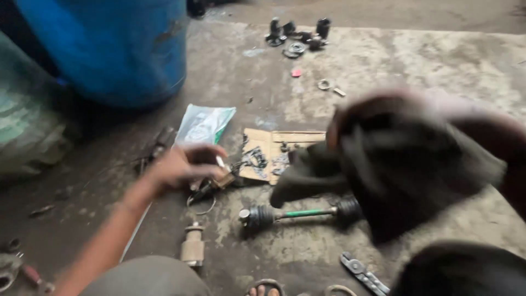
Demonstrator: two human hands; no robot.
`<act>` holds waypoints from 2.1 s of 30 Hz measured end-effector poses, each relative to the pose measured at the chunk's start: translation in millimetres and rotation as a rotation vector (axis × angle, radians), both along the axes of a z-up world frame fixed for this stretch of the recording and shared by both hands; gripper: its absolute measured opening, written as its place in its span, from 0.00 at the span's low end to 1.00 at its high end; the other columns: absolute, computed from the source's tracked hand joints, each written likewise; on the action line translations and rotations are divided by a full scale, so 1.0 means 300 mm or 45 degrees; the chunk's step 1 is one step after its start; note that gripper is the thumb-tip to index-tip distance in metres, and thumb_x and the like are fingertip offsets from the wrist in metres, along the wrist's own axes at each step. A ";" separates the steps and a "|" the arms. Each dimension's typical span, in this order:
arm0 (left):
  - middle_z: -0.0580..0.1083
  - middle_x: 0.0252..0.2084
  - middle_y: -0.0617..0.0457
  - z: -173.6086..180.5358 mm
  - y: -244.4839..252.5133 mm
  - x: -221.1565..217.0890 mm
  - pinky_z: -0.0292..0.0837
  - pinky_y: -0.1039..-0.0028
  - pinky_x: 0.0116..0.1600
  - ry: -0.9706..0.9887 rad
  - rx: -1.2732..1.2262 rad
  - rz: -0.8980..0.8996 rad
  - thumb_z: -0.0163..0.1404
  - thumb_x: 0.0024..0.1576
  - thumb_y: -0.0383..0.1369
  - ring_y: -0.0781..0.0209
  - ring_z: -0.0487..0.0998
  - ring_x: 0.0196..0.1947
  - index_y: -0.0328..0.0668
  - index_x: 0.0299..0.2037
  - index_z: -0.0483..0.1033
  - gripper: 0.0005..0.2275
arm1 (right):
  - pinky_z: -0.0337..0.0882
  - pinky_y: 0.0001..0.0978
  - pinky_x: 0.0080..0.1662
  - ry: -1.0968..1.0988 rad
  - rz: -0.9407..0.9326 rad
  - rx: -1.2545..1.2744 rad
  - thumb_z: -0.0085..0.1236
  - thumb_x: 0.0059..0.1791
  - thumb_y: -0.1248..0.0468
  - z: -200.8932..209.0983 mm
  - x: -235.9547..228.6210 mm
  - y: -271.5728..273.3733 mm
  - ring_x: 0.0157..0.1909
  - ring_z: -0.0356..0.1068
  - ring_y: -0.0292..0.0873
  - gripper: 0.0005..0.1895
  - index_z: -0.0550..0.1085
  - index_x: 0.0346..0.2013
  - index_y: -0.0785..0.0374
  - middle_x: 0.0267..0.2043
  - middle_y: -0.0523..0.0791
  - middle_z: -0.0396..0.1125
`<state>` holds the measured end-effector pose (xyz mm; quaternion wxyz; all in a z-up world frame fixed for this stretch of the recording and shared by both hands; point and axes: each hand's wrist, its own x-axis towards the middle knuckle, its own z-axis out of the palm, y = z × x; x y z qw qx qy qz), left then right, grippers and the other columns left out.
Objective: Clean and inspect CV joint internal components using a rag.
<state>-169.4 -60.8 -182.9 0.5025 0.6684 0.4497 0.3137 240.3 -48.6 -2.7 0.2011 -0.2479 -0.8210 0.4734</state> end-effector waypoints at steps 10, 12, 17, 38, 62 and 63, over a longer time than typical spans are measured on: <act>0.79 0.37 0.48 -0.765 -0.467 0.173 0.76 0.64 0.41 0.541 0.404 0.365 0.67 0.41 0.28 0.51 0.81 0.35 0.42 0.41 0.79 0.17 | 0.74 0.42 0.48 -1.177 0.495 -0.067 0.55 0.44 0.70 -0.790 -0.053 -0.107 0.48 0.76 0.49 0.33 0.70 0.64 0.48 0.49 0.49 0.75; 0.78 0.42 0.49 -0.777 -0.481 0.231 0.77 0.63 0.43 0.571 0.121 0.538 0.62 0.48 0.30 0.49 0.83 0.38 0.44 0.45 0.78 0.15 | 0.75 0.46 0.43 -1.357 0.301 0.156 0.52 0.46 0.71 -0.995 0.055 -0.029 0.41 0.77 0.54 0.17 0.72 0.50 0.62 0.38 0.53 0.75; 0.77 0.48 0.45 -0.904 -0.480 0.266 0.77 0.59 0.46 0.640 0.453 0.656 0.61 0.50 0.30 0.42 0.80 0.43 0.42 0.50 0.76 0.17 | 0.75 0.50 0.43 -1.615 -0.111 0.296 0.54 0.49 0.66 -0.870 -0.033 -0.034 0.41 0.76 0.57 0.23 0.64 0.59 0.60 0.37 0.53 0.74; 0.82 0.43 0.47 -0.918 -0.378 0.244 0.82 0.72 0.38 0.391 0.240 0.615 0.61 0.51 0.29 0.57 0.86 0.36 0.40 0.51 0.79 0.16 | 0.73 0.46 0.54 -0.894 -0.102 0.279 0.63 0.45 0.61 -1.308 -0.009 -0.095 0.59 0.69 0.55 0.31 0.67 0.64 0.53 0.60 0.50 0.68; 0.72 0.60 0.45 -0.945 -0.320 0.153 0.76 0.62 0.58 0.568 0.371 0.238 0.63 0.50 0.32 0.42 0.78 0.55 0.48 0.63 0.72 0.28 | 0.74 0.46 0.52 -0.717 -0.203 0.427 0.55 0.43 0.73 -1.370 0.019 -0.108 0.51 0.73 0.57 0.29 0.71 0.59 0.56 0.51 0.54 0.72; 0.70 0.61 0.41 -0.955 -0.308 0.150 0.74 0.60 0.57 0.640 0.395 0.213 0.65 0.50 0.34 0.38 0.76 0.55 0.48 0.64 0.72 0.29 | 0.75 0.46 0.50 -0.670 -0.206 0.408 0.54 0.44 0.74 -1.371 0.020 -0.099 0.49 0.73 0.58 0.26 0.72 0.57 0.58 0.50 0.54 0.72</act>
